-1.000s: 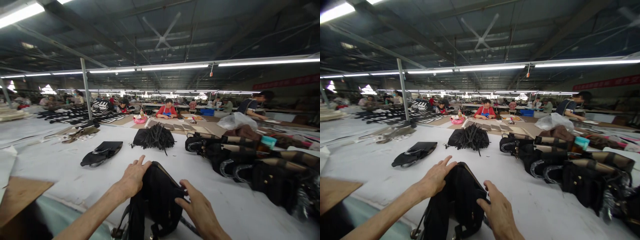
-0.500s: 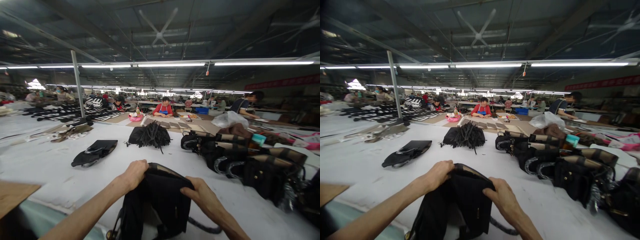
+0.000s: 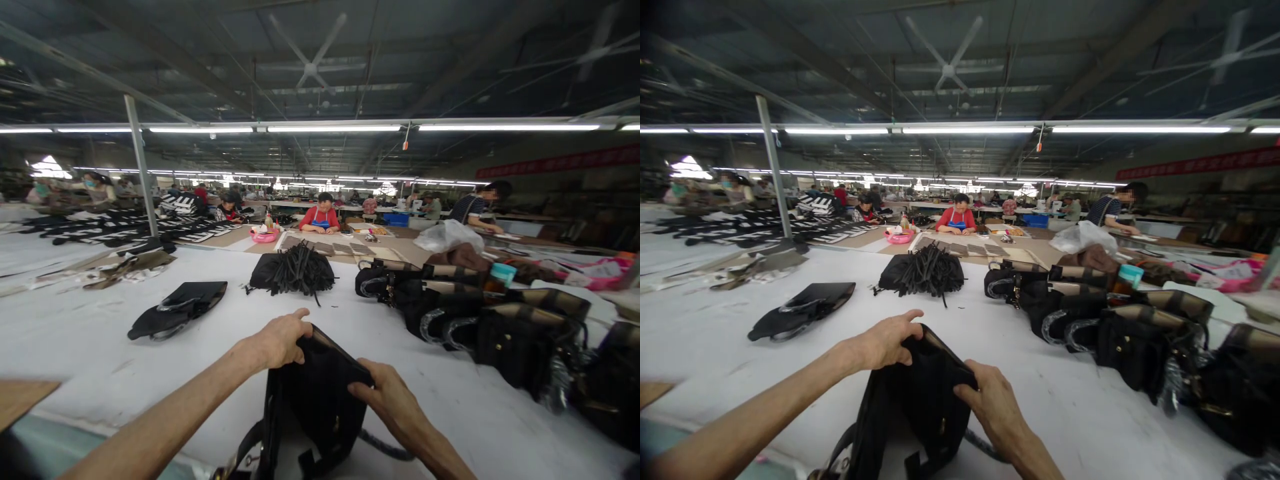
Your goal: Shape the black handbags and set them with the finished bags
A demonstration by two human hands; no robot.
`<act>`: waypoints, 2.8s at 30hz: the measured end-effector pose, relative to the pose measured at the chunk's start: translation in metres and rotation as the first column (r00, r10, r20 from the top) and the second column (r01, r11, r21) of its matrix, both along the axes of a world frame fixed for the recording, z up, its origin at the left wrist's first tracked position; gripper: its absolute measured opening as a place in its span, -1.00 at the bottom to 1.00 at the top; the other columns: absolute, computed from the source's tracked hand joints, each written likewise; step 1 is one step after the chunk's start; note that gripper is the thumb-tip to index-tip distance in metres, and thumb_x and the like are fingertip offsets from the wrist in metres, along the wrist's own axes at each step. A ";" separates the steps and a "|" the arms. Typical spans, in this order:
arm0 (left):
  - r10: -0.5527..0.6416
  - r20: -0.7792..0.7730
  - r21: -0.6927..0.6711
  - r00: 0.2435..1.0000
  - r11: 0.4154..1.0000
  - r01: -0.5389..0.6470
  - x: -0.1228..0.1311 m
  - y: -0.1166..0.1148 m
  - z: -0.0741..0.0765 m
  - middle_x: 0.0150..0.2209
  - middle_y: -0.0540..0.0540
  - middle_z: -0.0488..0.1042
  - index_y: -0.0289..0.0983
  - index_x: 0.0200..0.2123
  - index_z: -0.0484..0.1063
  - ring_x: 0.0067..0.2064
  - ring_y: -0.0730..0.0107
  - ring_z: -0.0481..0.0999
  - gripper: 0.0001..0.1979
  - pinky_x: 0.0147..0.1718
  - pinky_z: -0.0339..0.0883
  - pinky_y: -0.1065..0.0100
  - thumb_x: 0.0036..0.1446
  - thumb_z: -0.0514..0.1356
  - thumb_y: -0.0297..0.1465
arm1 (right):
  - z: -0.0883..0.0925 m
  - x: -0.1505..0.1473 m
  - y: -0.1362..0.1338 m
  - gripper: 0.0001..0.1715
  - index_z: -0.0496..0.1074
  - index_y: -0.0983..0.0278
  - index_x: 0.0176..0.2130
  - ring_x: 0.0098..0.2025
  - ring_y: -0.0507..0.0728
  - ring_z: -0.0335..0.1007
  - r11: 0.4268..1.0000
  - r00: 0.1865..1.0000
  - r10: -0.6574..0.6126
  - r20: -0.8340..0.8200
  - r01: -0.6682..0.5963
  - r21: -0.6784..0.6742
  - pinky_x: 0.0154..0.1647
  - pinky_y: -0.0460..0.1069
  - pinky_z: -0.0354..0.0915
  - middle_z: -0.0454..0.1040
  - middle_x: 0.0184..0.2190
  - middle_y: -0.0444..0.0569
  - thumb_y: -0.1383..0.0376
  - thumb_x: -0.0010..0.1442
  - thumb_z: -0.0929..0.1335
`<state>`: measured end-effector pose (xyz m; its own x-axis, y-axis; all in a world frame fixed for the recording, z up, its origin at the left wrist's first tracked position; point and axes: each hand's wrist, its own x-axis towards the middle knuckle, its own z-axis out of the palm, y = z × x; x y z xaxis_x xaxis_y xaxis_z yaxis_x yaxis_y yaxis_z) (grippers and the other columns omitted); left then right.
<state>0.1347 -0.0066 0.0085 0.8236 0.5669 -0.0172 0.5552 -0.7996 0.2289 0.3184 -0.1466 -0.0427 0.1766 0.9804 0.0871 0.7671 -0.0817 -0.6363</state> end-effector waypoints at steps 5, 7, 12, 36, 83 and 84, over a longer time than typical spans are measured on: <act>-0.084 0.163 -0.033 0.983 0.995 0.091 0.007 0.016 -0.013 0.03 0.00 0.27 -0.26 -0.50 0.40 -0.12 0.29 0.38 -0.97 -0.16 0.20 0.40 -0.13 0.19 -0.45 | 0.002 0.000 -0.001 -0.81 0.26 0.24 -0.53 -0.49 -0.01 0.15 0.999 0.995 -0.043 0.090 0.041 0.025 -0.50 -0.15 -0.02 0.30 -0.60 -0.23 0.20 0.03 0.23; -0.060 0.243 -0.033 0.968 0.997 0.070 0.005 0.019 -0.020 -0.13 0.01 0.38 -0.28 -0.54 0.36 -0.21 0.38 0.40 -0.96 -0.22 0.20 0.45 -0.10 0.13 -0.48 | 0.003 0.003 -0.002 -0.75 0.26 0.25 -0.55 -0.51 -0.01 0.14 0.999 0.990 -0.048 0.134 0.044 0.032 -0.51 -0.14 -0.03 0.29 -0.62 -0.22 0.17 0.05 0.22; -0.025 0.234 0.002 0.972 1.000 0.025 0.003 0.016 -0.025 -0.43 0.03 0.39 -0.26 -0.54 0.30 -0.37 0.43 0.36 -0.95 -0.37 0.16 0.48 -0.10 0.08 -0.50 | 0.004 0.019 -0.002 -0.74 0.29 0.25 -0.56 -0.52 -0.01 0.13 0.997 0.990 -0.075 0.119 0.075 0.002 -0.53 -0.14 -0.04 0.28 -0.63 -0.21 0.16 0.04 0.23; 0.076 0.207 0.014 0.975 0.997 -0.081 0.010 0.010 -0.026 -0.51 0.03 0.36 -0.25 -0.57 0.29 -0.43 0.44 0.31 -0.89 -0.47 0.08 0.48 -0.22 0.03 -0.54 | -0.003 0.003 0.001 -0.59 0.41 0.25 -0.40 -0.42 0.06 0.26 0.985 0.981 -0.106 -0.163 0.126 0.118 -0.39 -0.11 0.11 0.43 -0.49 -0.16 0.11 0.14 0.12; 0.120 0.183 -0.614 0.976 0.789 0.018 -0.027 0.029 -0.022 -0.46 0.08 0.35 -0.28 -0.30 0.35 -0.45 0.45 0.31 -0.65 -0.54 0.14 0.51 -0.30 0.14 -0.51 | -0.009 -0.015 0.068 -0.65 0.30 0.26 -0.42 -0.52 0.08 0.39 0.946 0.677 -0.031 0.735 -0.217 0.240 -0.55 -0.07 -0.02 0.46 -0.55 -0.06 0.22 0.25 0.08; 0.115 0.174 -0.634 0.978 0.773 0.022 -0.028 0.029 -0.021 -0.48 0.08 0.35 -0.29 -0.32 0.36 -0.45 0.45 0.31 -0.67 -0.54 0.14 0.51 -0.30 0.13 -0.51 | -0.009 -0.013 0.069 -0.65 0.30 0.26 -0.42 -0.52 0.08 0.39 0.943 0.675 -0.016 0.738 -0.235 0.235 -0.55 -0.07 -0.03 0.46 -0.55 -0.07 0.22 0.25 0.08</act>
